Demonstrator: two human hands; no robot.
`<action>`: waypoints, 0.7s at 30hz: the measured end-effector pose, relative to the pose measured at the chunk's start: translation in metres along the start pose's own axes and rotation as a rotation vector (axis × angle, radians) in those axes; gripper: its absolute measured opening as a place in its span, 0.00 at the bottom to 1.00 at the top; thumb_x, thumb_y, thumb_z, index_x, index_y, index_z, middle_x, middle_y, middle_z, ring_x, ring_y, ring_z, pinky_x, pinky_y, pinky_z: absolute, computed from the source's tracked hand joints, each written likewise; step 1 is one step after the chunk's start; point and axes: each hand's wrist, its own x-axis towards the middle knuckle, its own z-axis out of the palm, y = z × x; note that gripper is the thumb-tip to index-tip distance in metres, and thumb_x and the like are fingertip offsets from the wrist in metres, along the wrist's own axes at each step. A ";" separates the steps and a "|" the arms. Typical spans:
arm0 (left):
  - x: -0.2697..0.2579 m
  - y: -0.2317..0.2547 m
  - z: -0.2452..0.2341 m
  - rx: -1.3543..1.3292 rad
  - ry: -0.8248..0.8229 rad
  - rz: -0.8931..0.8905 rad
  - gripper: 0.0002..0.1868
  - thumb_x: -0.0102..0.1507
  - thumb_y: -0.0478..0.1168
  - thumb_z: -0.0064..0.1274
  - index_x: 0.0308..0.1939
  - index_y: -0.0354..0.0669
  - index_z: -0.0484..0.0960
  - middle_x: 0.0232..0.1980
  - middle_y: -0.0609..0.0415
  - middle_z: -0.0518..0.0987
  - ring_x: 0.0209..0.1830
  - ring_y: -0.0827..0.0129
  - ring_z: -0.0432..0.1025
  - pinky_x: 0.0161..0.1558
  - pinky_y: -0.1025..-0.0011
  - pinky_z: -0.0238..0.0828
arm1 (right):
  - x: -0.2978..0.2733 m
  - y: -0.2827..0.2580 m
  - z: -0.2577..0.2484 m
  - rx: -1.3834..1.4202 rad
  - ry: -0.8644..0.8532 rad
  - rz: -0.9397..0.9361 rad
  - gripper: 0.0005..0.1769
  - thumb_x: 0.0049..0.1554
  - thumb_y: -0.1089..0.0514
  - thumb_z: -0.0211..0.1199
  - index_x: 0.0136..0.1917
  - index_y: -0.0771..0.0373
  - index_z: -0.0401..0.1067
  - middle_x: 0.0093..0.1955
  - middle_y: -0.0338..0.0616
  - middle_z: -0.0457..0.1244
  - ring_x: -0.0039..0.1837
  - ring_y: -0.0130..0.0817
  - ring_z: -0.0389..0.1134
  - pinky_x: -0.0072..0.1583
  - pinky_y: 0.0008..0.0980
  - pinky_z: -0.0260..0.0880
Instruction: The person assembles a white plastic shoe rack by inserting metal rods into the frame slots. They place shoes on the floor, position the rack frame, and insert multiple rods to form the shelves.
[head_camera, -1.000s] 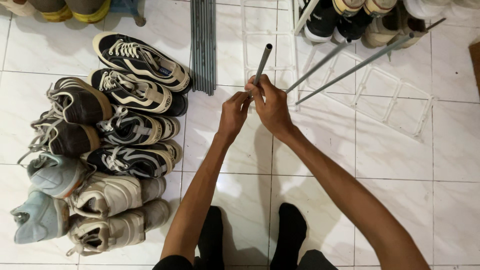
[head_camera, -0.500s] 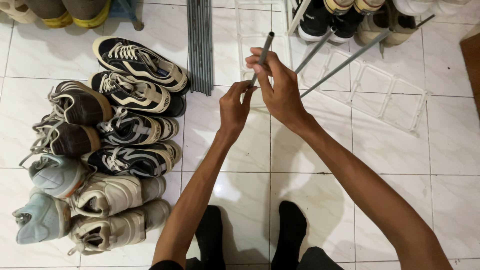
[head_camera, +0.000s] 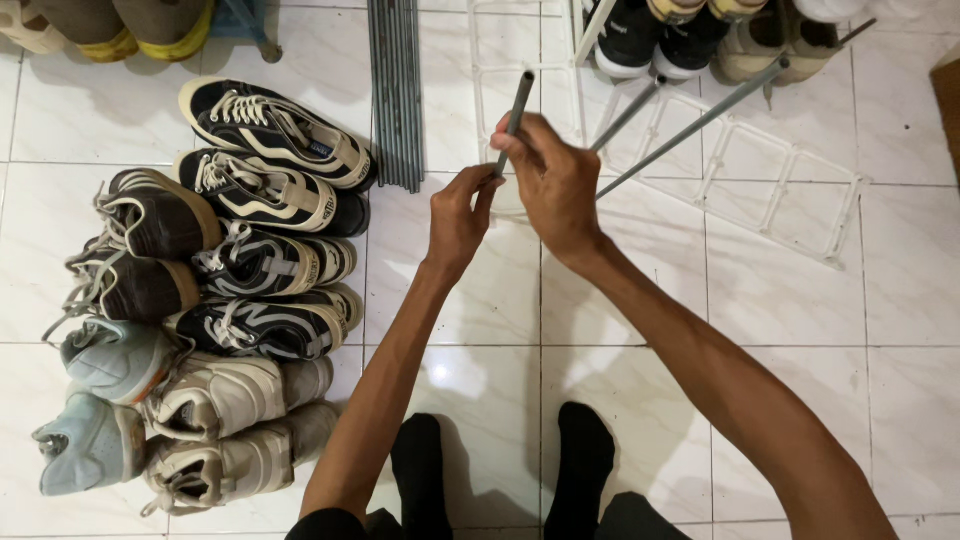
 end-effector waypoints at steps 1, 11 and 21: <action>0.001 0.000 -0.002 -0.009 -0.005 0.024 0.09 0.67 0.28 0.57 0.51 0.33 0.78 0.46 0.47 0.84 0.48 0.59 0.83 0.43 0.69 0.81 | 0.001 -0.002 0.001 -0.030 0.005 0.009 0.09 0.65 0.59 0.65 0.55 0.67 0.73 0.41 0.44 0.71 0.43 0.30 0.75 0.45 0.28 0.74; -0.003 0.007 0.002 0.034 0.016 -0.006 0.10 0.66 0.29 0.58 0.51 0.33 0.78 0.49 0.45 0.83 0.49 0.56 0.83 0.46 0.66 0.81 | 0.000 0.004 -0.011 0.146 -0.224 0.012 0.07 0.71 0.61 0.56 0.59 0.67 0.68 0.54 0.46 0.70 0.59 0.37 0.76 0.60 0.36 0.80; 0.011 0.026 -0.011 0.074 0.082 0.059 0.10 0.64 0.30 0.63 0.48 0.35 0.80 0.45 0.50 0.84 0.46 0.61 0.83 0.44 0.70 0.81 | 0.018 -0.003 -0.029 0.107 -0.442 0.022 0.15 0.68 0.63 0.53 0.68 0.68 0.64 0.57 0.51 0.71 0.62 0.41 0.74 0.61 0.36 0.78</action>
